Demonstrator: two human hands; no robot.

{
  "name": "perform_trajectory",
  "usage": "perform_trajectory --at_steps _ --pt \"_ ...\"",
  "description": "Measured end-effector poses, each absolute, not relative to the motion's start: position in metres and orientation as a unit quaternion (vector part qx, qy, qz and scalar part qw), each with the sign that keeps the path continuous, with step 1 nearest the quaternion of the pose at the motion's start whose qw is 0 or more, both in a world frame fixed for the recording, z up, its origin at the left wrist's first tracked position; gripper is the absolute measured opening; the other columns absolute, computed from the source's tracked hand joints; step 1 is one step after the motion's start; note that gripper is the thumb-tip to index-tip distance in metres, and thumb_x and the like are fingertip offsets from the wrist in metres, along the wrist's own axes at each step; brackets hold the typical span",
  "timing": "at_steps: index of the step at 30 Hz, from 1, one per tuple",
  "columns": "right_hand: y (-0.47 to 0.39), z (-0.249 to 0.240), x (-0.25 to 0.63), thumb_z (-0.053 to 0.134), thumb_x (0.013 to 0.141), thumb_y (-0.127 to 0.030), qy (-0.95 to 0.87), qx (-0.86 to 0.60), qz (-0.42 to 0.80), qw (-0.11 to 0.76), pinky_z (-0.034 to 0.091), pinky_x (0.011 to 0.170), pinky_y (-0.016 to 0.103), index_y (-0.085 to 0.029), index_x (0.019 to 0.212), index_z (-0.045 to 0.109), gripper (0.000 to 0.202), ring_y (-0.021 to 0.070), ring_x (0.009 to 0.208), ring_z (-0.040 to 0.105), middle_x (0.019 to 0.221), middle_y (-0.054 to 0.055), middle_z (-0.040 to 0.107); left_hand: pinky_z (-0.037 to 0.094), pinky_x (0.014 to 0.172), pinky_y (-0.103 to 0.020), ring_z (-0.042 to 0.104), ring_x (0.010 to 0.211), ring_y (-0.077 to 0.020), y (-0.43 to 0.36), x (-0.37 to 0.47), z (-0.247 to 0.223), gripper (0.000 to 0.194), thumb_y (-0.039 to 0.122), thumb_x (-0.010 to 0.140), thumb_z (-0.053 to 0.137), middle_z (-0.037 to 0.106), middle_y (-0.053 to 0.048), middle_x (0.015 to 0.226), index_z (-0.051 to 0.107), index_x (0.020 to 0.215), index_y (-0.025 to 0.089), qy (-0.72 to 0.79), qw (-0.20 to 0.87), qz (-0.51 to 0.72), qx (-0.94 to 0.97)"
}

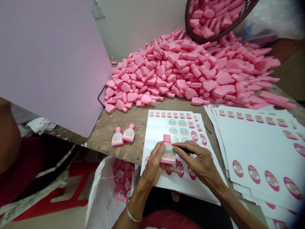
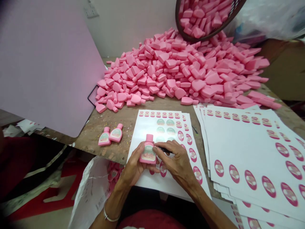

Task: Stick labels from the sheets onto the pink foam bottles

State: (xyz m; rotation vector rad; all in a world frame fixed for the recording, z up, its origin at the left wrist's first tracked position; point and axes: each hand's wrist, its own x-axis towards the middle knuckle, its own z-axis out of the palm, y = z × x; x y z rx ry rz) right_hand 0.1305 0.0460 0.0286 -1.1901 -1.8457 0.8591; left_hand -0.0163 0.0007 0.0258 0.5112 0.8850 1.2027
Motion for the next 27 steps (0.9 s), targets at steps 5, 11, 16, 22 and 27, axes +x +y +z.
perform_trajectory --at_steps 5,11,16,22,27 --pt "0.046 0.027 0.128 0.060 0.084 -0.034 -0.744 -0.457 0.305 0.379 0.046 0.067 0.031 -0.023 0.086 0.071 0.015 0.0167 0.072 0.059 0.078 0.003 0.069 0.056 0.058 -0.022 0.057 0.071 -0.0095 0.000 -0.017 0.026 0.037 0.029 0.081 0.064 0.053 0.000 0.089 0.052 0.115 0.018 0.386 0.703 0.521 0.292" --pt "0.059 0.025 0.146 0.057 0.086 -0.038 -0.788 -0.513 0.058 0.335 0.040 0.078 0.039 -0.021 0.103 0.069 0.027 0.0216 0.077 0.059 0.077 0.006 0.069 0.057 0.060 -0.026 0.060 0.074 -0.0134 -0.002 -0.022 0.027 0.032 0.028 0.084 0.061 0.058 -0.005 0.089 0.050 0.110 0.015 0.368 0.715 0.517 0.293" --pt "0.062 0.033 0.144 0.069 0.071 -0.047 -0.729 -0.542 0.221 0.354 0.048 0.080 0.036 -0.023 0.123 0.055 0.059 0.0236 0.095 0.061 0.109 0.008 0.065 0.057 0.061 -0.027 0.059 0.069 -0.0117 -0.002 -0.018 0.029 0.035 0.020 0.078 0.064 0.059 -0.003 0.084 0.050 0.109 0.015 0.359 0.730 0.515 0.271" --pt "0.054 0.018 0.117 0.066 0.067 -0.049 -0.654 -0.543 0.407 0.334 0.053 0.075 0.031 -0.022 0.102 0.061 0.045 0.0215 0.088 0.065 0.098 0.006 0.067 0.056 0.062 -0.031 0.062 0.072 -0.0161 -0.012 -0.010 0.033 0.053 0.016 0.062 0.073 0.061 -0.001 0.078 0.051 0.110 0.017 0.340 0.773 0.465 0.266" --pt "0.075 0.004 0.137 0.060 0.068 -0.059 -0.650 -0.591 0.333 0.343 0.053 0.076 0.034 -0.023 0.098 0.062 0.047 0.0239 0.088 0.066 0.099 0.007 0.068 0.051 0.060 -0.028 0.061 0.063 -0.0144 -0.012 -0.044 0.034 0.032 0.044 0.086 0.049 0.064 -0.004 0.080 0.051 0.103 0.017 0.544 0.576 0.499 0.351"
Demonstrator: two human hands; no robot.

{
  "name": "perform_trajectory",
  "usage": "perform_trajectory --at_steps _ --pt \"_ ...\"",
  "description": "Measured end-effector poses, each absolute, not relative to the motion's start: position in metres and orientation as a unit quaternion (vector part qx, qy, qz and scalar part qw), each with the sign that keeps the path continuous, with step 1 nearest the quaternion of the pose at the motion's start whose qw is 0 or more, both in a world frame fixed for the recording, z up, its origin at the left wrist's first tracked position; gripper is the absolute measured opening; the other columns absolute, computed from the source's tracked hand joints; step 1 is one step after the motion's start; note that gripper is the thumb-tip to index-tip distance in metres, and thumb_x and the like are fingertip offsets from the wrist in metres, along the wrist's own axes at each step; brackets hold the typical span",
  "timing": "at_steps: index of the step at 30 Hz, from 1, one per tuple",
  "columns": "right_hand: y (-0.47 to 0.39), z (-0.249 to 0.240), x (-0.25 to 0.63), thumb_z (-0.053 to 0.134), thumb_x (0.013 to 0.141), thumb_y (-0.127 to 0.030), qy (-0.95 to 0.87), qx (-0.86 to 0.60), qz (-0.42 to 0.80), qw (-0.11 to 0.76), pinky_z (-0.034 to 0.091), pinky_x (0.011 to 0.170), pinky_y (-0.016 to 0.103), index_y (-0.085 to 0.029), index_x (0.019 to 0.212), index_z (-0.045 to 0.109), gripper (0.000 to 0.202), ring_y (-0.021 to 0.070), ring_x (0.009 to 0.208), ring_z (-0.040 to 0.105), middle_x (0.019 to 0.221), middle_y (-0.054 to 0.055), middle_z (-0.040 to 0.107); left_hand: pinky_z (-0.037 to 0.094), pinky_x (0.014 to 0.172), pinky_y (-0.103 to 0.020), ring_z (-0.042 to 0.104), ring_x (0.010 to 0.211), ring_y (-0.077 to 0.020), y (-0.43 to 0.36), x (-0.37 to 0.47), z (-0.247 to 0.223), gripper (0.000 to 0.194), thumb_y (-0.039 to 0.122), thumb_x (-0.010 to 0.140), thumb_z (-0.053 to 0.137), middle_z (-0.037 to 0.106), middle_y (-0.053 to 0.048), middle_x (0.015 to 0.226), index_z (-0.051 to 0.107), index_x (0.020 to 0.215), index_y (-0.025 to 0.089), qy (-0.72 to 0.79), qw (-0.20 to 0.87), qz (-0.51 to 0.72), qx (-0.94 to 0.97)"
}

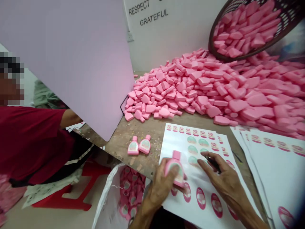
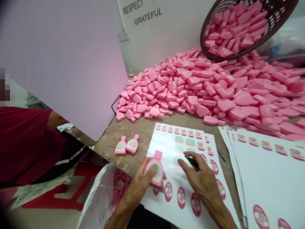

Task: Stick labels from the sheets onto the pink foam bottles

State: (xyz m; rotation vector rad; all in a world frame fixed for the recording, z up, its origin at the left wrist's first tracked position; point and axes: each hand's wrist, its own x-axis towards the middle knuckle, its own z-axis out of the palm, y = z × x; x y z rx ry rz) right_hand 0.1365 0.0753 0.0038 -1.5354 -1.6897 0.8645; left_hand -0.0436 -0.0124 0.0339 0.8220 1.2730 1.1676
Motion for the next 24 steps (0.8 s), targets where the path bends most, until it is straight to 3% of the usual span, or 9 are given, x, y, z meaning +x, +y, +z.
perform_trajectory --at_steps 2,5,9,13,16,21,24 --pt "0.081 0.007 0.146 0.056 0.071 -0.060 -0.659 -0.606 0.299 0.331 0.054 0.072 0.035 -0.023 0.098 0.062 0.046 0.0242 0.083 0.067 0.097 0.008 0.069 0.049 0.067 -0.031 0.060 0.070 -0.0166 -0.004 -0.062 0.029 0.030 0.044 0.091 0.040 0.062 -0.004 0.080 0.053 0.094 0.018 0.683 0.366 0.476 0.415" --pt "0.080 0.015 0.151 0.054 0.072 -0.060 -0.685 -0.605 0.264 0.309 0.053 0.064 0.034 -0.023 0.095 0.063 0.044 0.0240 0.076 0.068 0.091 0.007 0.070 0.044 0.084 -0.040 0.057 0.092 -0.0236 0.015 -0.080 0.018 0.026 0.037 0.091 0.042 0.062 -0.008 0.091 0.059 0.087 0.018 0.781 0.101 0.378 0.487" --pt "0.076 0.019 0.147 0.054 0.072 -0.058 -0.710 -0.577 0.266 0.303 0.054 0.065 0.033 -0.024 0.090 0.064 0.040 0.0234 0.075 0.068 0.088 0.007 0.071 0.035 0.096 -0.053 0.048 0.114 -0.0313 0.032 -0.084 0.002 0.025 0.031 0.090 0.047 0.056 -0.015 0.120 0.064 0.102 0.017 0.823 -0.082 0.283 0.486" --pt "0.083 0.015 0.148 0.053 0.072 -0.060 -0.710 -0.584 0.258 0.297 0.054 0.067 0.032 -0.024 0.089 0.066 0.042 0.0232 0.077 0.067 0.089 0.006 0.071 0.019 0.107 -0.060 0.030 0.133 -0.0352 0.032 -0.095 -0.015 0.043 0.036 0.087 0.050 0.039 -0.019 0.142 0.054 0.125 0.015 0.838 -0.148 0.251 0.461" --pt "0.099 0.016 0.152 0.052 0.075 -0.057 -0.727 -0.568 0.265 0.282 0.053 0.068 0.030 -0.024 0.089 0.066 0.039 0.0215 0.078 0.067 0.089 0.005 0.071 0.015 0.109 -0.061 0.027 0.135 -0.0369 0.030 -0.116 -0.028 0.051 0.041 0.086 0.050 0.040 -0.021 0.142 0.052 0.128 0.012 0.836 -0.137 0.231 0.479" --pt "0.153 0.031 0.151 0.049 0.081 -0.050 -0.765 -0.540 0.245 0.251 0.048 0.064 0.030 -0.023 0.086 0.065 0.032 0.0201 0.072 0.064 0.081 0.003 0.071 0.016 0.107 -0.065 0.035 0.131 -0.0382 0.036 -0.141 -0.026 0.040 0.032 0.087 0.050 0.048 -0.021 0.136 0.054 0.123 0.014 0.800 -0.108 0.298 0.510" --pt "0.194 0.034 0.133 0.050 0.080 -0.045 -0.777 -0.531 0.230 0.249 0.046 0.063 0.030 -0.021 0.086 0.064 0.029 0.0200 0.070 0.064 0.078 0.003 0.070 0.026 0.107 -0.058 0.037 0.131 -0.0347 0.032 -0.124 -0.013 0.041 0.025 0.087 0.051 0.046 -0.016 0.138 0.050 0.127 0.019 0.747 -0.095 0.415 0.511"
